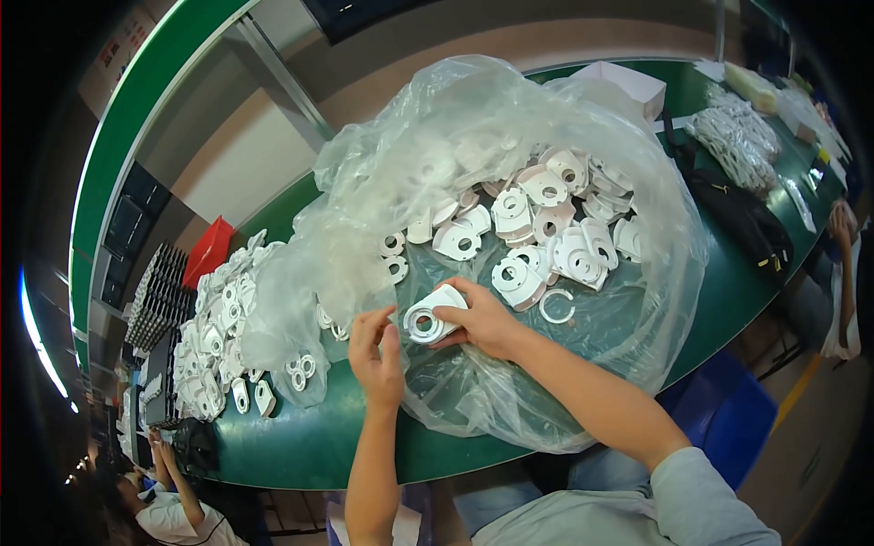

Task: Assembling small plastic components at an industrial workbench.

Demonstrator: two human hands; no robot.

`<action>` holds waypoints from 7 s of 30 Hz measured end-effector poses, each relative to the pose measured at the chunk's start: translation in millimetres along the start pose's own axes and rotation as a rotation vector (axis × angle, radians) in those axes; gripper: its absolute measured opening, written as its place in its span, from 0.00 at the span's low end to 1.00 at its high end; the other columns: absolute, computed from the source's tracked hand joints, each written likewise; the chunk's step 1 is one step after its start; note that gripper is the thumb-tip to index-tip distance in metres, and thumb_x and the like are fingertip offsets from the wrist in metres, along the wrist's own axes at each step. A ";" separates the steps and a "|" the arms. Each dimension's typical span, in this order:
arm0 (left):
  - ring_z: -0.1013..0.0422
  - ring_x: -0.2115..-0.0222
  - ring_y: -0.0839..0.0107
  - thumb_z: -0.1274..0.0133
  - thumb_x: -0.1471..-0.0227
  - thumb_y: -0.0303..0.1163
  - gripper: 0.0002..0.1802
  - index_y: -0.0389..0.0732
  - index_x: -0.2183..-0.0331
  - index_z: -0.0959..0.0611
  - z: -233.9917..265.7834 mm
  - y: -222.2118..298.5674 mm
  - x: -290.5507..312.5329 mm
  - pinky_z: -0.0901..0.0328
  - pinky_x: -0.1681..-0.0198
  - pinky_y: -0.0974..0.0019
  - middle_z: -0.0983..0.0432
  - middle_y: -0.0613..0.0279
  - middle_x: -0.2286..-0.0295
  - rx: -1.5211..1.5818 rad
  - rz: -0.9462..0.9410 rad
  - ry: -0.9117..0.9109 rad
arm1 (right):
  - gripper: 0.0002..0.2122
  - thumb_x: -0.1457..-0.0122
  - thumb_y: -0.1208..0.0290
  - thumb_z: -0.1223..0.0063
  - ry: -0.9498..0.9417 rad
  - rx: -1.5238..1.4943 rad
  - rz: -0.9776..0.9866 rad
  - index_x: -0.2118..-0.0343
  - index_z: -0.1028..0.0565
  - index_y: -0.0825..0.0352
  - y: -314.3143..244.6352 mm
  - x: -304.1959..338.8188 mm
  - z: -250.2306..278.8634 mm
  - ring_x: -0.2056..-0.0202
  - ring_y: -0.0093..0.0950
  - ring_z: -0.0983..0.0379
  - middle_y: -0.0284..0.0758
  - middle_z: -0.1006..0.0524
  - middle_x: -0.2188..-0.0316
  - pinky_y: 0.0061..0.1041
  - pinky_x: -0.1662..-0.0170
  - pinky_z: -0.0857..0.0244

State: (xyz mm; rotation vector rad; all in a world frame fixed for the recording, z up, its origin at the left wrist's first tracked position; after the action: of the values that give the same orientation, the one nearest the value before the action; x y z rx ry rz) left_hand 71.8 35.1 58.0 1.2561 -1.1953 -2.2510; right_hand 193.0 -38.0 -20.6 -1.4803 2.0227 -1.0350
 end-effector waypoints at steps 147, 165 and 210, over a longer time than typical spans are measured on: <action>0.29 0.76 0.76 0.46 0.55 0.18 0.08 0.33 0.67 0.19 -12.2 -4.7 0.1 0.35 0.70 0.75 0.23 0.60 0.75 -0.063 0.135 -0.144 | 0.08 0.46 0.70 0.53 0.046 1.096 0.663 0.68 0.26 0.69 -43.2 24.4 -37.4 0.74 0.38 0.30 0.39 0.26 0.78 0.30 0.68 0.38; 0.30 0.75 0.76 0.45 0.56 0.18 0.06 0.32 0.70 0.21 -5.7 15.1 5.2 0.36 0.69 0.74 0.25 0.61 0.74 -0.157 -0.041 -0.022 | 0.07 0.48 0.72 0.51 0.032 0.895 0.644 0.69 0.25 0.68 -45.9 27.3 -39.7 0.70 0.33 0.29 0.37 0.24 0.74 0.26 0.66 0.37; 0.33 0.78 0.83 0.45 0.52 0.24 0.11 0.33 0.64 0.25 299.6 -73.5 133.9 0.42 0.79 0.78 0.26 0.67 0.77 -0.216 0.514 0.851 | 0.12 0.49 0.81 0.51 0.003 0.650 0.199 0.60 0.27 0.70 -0.9 4.7 -17.7 0.62 0.20 0.30 0.32 0.26 0.61 0.19 0.58 0.35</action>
State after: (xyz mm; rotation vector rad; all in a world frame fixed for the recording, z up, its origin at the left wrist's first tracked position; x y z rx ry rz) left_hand -237.8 155.9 7.0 1.3870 -0.7824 -1.2187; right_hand 179.4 -36.9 -8.3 -0.9161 1.5654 -1.4222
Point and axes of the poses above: each hand's wrist, its own x-axis away from the middle knuckle, its own z-axis out of the back of the hand, y = z × x, the point moved 9 cm from there along -x, towards the middle knuckle
